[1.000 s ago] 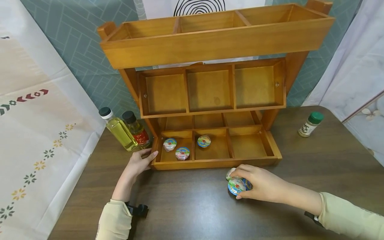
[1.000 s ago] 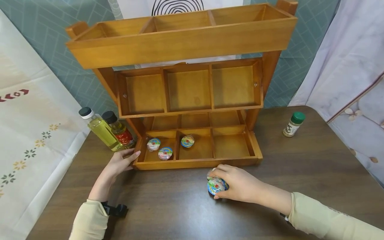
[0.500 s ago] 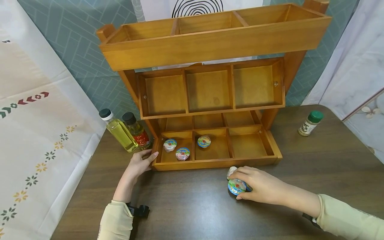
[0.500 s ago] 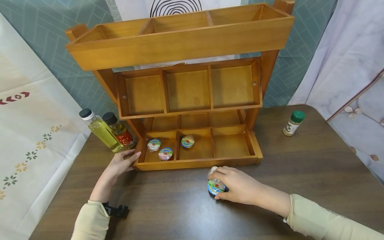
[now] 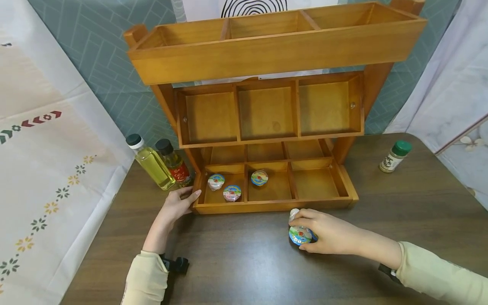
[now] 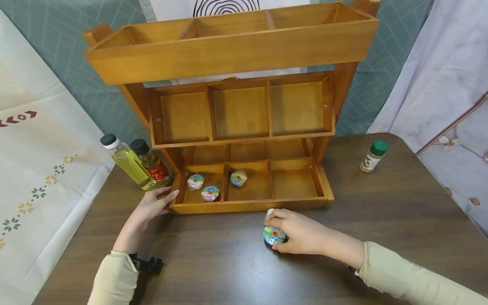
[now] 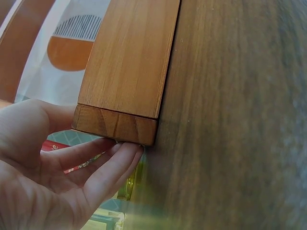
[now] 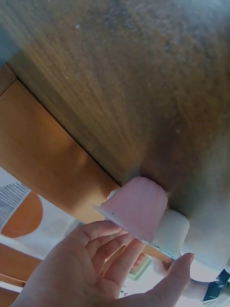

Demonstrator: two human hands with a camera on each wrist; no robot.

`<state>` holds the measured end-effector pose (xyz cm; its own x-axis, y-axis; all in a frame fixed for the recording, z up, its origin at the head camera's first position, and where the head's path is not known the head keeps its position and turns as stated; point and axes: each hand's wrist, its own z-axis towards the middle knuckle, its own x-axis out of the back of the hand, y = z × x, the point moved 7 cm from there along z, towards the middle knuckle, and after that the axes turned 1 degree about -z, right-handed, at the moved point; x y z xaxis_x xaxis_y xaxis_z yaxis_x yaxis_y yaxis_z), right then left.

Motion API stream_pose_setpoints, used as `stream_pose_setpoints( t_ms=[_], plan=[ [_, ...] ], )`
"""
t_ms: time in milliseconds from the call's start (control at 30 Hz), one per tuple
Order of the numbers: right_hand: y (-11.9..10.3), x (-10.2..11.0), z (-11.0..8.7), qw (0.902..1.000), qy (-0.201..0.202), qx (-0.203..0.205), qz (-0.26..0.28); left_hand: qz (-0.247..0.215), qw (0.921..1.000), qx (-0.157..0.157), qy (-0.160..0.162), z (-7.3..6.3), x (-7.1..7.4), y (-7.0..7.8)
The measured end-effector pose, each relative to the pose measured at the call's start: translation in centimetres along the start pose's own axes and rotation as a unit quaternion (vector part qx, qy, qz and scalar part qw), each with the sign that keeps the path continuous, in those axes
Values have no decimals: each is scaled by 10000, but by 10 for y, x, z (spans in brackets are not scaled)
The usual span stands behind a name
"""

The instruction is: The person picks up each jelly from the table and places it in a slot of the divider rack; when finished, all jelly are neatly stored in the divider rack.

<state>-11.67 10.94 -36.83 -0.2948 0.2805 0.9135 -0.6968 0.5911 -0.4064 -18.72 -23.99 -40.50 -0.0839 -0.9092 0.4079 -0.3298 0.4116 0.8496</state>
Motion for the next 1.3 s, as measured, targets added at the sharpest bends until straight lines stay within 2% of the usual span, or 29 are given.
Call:
stream_pose_setpoints(
  t_ms=[133,333,633,1033,1300],
  plan=[
    [2,-1,1,10000,15,-32,27,-3,10000,-29,-9,0,1,2],
    [-1,7,1,9988,399,248,-105,2,9999,-124,-25,1,2,3],
    [-1,28,6,9955,776,437,329,-59,10000,-35,4,1,3,0],
    [19,52,31,9918,833,73,962,53,9999,-131,82,-3,3,2],
    [31,61,52,9898,1319,34,537,30,9999,-127,80,1,2,1]
  ],
)
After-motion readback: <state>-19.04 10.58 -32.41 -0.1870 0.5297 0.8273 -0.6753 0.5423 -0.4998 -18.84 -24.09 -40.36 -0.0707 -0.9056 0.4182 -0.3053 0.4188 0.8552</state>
